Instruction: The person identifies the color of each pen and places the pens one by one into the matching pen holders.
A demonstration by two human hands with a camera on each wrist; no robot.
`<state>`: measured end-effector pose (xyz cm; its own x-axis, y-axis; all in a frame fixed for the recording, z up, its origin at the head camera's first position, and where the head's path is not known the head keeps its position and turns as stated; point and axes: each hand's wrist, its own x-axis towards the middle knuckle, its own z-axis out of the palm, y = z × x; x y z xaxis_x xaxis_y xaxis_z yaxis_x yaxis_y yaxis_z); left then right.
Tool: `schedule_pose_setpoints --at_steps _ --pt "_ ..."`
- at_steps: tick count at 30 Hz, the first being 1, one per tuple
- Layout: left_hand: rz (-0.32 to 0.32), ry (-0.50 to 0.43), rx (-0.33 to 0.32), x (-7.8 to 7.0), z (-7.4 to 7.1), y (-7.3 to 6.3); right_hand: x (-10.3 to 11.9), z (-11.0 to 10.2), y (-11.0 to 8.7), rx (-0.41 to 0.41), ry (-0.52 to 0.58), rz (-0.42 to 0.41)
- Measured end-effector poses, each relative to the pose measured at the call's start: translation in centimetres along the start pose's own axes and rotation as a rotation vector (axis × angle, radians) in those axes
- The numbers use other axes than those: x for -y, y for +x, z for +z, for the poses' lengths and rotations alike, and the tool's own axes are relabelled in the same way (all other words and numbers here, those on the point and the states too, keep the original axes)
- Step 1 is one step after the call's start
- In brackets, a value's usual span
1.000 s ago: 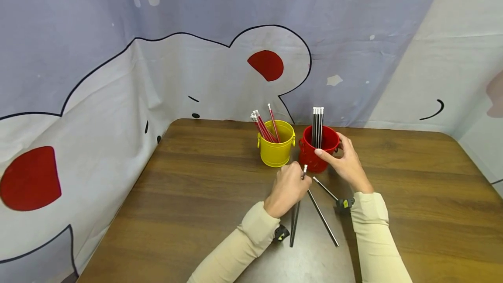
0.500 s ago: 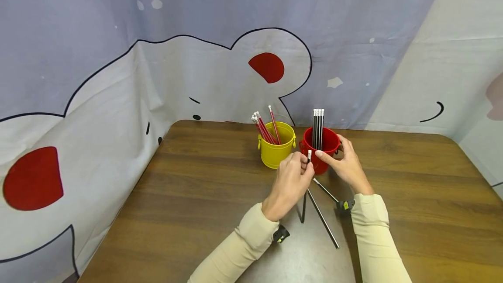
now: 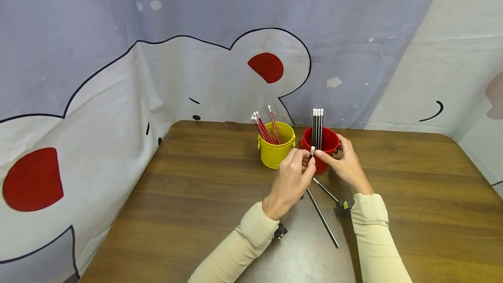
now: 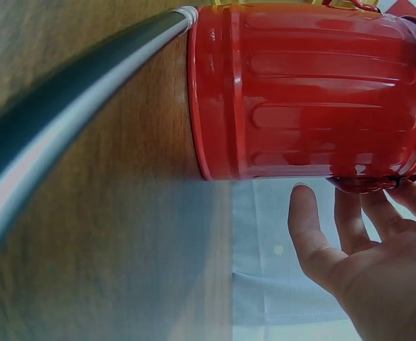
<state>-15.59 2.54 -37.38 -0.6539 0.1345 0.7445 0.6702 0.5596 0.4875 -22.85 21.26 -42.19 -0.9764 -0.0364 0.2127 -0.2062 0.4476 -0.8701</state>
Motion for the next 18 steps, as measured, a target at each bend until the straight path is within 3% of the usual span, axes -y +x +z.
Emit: schedule_pose_setpoints --at_steps 18 --pt "0.023 -0.093 -0.003 0.58 0.09 0.36 0.07 0.06 -0.21 0.004 0.001 0.018"
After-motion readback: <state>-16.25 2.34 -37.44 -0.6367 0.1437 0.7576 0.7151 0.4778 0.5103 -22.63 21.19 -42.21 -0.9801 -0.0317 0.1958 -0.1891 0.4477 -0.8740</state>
